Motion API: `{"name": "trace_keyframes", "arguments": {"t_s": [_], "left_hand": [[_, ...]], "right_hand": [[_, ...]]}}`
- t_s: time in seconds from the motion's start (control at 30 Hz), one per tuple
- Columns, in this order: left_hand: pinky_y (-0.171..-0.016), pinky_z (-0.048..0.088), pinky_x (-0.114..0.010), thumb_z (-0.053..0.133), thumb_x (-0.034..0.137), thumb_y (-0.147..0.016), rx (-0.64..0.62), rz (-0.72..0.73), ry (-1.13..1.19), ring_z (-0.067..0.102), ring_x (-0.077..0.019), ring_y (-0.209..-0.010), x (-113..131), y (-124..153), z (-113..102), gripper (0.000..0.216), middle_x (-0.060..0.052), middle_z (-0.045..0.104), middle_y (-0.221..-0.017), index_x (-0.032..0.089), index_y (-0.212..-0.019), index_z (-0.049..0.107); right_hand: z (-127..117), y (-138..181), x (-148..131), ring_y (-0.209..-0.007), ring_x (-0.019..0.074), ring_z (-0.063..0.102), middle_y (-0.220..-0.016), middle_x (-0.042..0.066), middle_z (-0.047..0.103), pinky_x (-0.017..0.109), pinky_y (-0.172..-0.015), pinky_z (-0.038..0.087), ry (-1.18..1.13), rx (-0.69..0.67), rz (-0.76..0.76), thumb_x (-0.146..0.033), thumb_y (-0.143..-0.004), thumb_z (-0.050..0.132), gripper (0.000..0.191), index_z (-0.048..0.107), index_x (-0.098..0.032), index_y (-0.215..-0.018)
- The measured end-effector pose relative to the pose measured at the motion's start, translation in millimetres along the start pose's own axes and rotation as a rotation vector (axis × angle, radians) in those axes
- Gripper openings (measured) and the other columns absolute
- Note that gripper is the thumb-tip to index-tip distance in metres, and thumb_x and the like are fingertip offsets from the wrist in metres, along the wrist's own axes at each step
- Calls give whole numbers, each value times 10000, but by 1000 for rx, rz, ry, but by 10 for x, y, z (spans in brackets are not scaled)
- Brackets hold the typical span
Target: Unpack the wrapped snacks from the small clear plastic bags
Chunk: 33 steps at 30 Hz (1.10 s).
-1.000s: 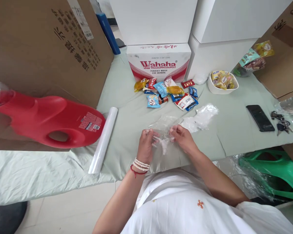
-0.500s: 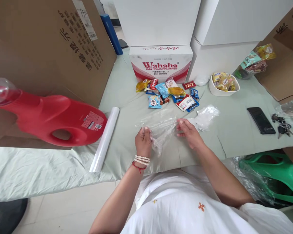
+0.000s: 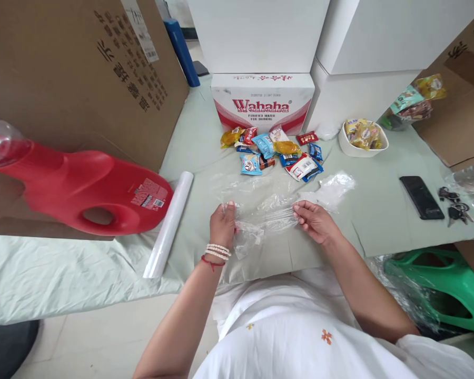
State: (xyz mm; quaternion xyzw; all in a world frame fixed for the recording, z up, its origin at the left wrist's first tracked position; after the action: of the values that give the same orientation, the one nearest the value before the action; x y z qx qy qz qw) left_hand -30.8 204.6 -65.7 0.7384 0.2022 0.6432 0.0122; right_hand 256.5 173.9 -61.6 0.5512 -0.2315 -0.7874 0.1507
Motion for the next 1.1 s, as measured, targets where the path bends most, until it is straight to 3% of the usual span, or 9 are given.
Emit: {"name": "trace_keyframes", "arguments": {"t_s": [0.13,0.3,0.43,0.53,0.63,0.73,0.87,0.97,1.1], "left_hand": [[-478,322,-261,750,517,-804,30,8,-135,446,-144,-411,34,-72,-115,370,92,458,-514,231,-958,573],[-767,492,-370,813,432,-732,209,238,-514,675,-298,-859,180,35,-308,737,-51,652,-899,218,-1378,531],[-1114,361,-565,762,395,-785,222,551,-532,566,-419,-1262,314,292,-302,514,-196,644,-1209,189,-1248,677],[-1213,246,-575,752,361,-818,-113,767,-368,551,-393,-1334,351,561,-12,296,-158,700,-1209,260,-1096,758],[-1259,183,-568,726,392,-859,-566,834,-393,487,-366,-1438,219,828,374,414,-123,631,-1452,329,-1268,718],[-1271,56,-611,659,448,-916,-707,825,-641,413,-369,-1501,-20,838,404,585,-140,469,-1611,324,-1479,564],[-1261,3,-628,630,524,-924,-796,913,-885,349,-371,-1537,-172,801,79,737,-138,366,-1667,337,-1595,390],[-1257,61,-631,578,524,-946,-706,993,-920,271,-378,-1568,29,818,-153,718,-127,388,-1662,308,-1601,380],[-1226,260,-549,470,296,-1006,-391,1062,-859,465,-305,-1457,519,843,-138,394,-83,677,-1400,283,-1357,648]], "right_hand": [[-206,-3,-136,-474,65,489,-649,-43,591,179,-391,364,235,67,-111,-460,-629,886,417,651,-177,-826],[-421,78,-40,-519,110,565,-631,-45,578,223,-464,454,449,95,-123,-486,-708,805,369,641,-188,-852],[-619,185,-62,-539,125,590,-644,-42,590,243,-497,490,525,132,-86,-482,-711,793,360,638,-197,-865],[-651,216,-155,-545,128,596,-657,-38,597,249,-499,495,540,128,-63,-476,-695,793,352,631,-202,-847],[-617,167,-241,-531,124,574,-642,-43,580,239,-468,462,560,103,-62,-478,-688,780,347,624,-203,-832],[-644,92,-302,-511,118,537,-607,-52,549,229,-444,426,634,99,-91,-470,-687,769,333,623,-200,-815],[-722,146,-336,-523,135,550,-628,-34,578,239,-448,420,797,27,-62,-512,-722,745,351,655,-194,-841],[-681,324,-571,-549,156,581,-650,-1,635,259,-509,437,1125,-49,-87,-577,-846,641,393,720,-193,-878],[-449,323,-1366,-774,219,675,-872,64,753,295,-665,459,1618,198,-425,-450,-958,539,347,755,-220,-1103]]}}
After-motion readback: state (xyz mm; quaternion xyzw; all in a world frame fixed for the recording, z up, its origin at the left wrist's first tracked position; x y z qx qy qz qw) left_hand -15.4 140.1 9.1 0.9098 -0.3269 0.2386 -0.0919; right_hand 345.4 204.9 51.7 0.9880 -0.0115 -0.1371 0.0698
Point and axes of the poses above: each hand's wrist, its own y-axis away from the middle knuckle, its own z-axis out of the palm, x = y × z, the point moved 9 cm from there along -y, towards the middle knuckle
